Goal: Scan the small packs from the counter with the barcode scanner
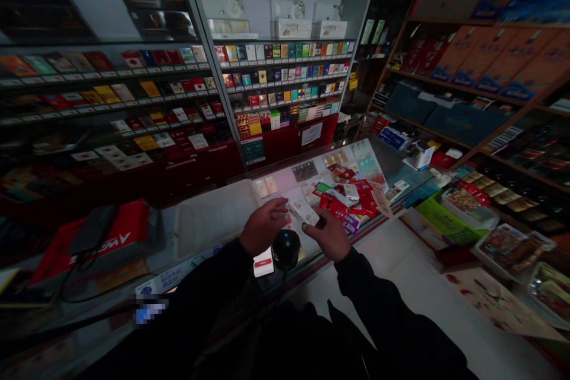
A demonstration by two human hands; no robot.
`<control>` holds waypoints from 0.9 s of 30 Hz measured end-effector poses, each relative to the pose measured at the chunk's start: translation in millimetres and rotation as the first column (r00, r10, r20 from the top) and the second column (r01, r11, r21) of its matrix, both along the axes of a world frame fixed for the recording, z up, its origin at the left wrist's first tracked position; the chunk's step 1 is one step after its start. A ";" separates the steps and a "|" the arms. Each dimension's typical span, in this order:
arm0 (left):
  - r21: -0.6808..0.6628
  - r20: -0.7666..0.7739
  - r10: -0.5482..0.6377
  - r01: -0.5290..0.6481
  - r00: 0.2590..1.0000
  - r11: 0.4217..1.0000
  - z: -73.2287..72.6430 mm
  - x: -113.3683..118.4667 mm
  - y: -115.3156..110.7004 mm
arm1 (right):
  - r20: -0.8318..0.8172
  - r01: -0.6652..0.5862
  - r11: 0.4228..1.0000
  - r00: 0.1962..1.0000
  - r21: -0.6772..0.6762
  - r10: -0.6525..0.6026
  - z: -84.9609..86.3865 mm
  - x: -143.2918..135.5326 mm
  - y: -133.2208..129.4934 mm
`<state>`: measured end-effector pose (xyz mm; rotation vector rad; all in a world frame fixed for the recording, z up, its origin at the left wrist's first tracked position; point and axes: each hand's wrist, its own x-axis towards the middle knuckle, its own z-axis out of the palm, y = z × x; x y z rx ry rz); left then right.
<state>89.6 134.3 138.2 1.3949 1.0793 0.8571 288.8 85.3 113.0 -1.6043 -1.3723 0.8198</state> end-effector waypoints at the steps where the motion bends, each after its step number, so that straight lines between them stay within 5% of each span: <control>1: -0.008 0.029 0.008 -0.008 1.000 1.000 -1.7 2.6 1.0 | -0.005 0.019 1.000 1.000 0.015 -0.019 0.7 -2.0 0.5; 12: -0.010 0.126 -0.047 0.048 0.991 0.999 -9.3 19.2 -20.8 | -0.116 0.047 0.992 0.993 0.115 -0.034 -6.8 -16.8 1.9; 21: -0.048 0.123 -0.020 0.026 0.992 0.998 -21.7 17.9 2.4 | -0.418 0.102 0.995 0.903 -0.014 -0.099 -30.8 -16.2 17.5; 27: -0.015 0.095 -0.049 0.051 0.994 0.999 -33.6 14.4 14.4 | -0.329 0.138 0.989 0.933 -0.044 -0.145 -41.9 -7.0 23.7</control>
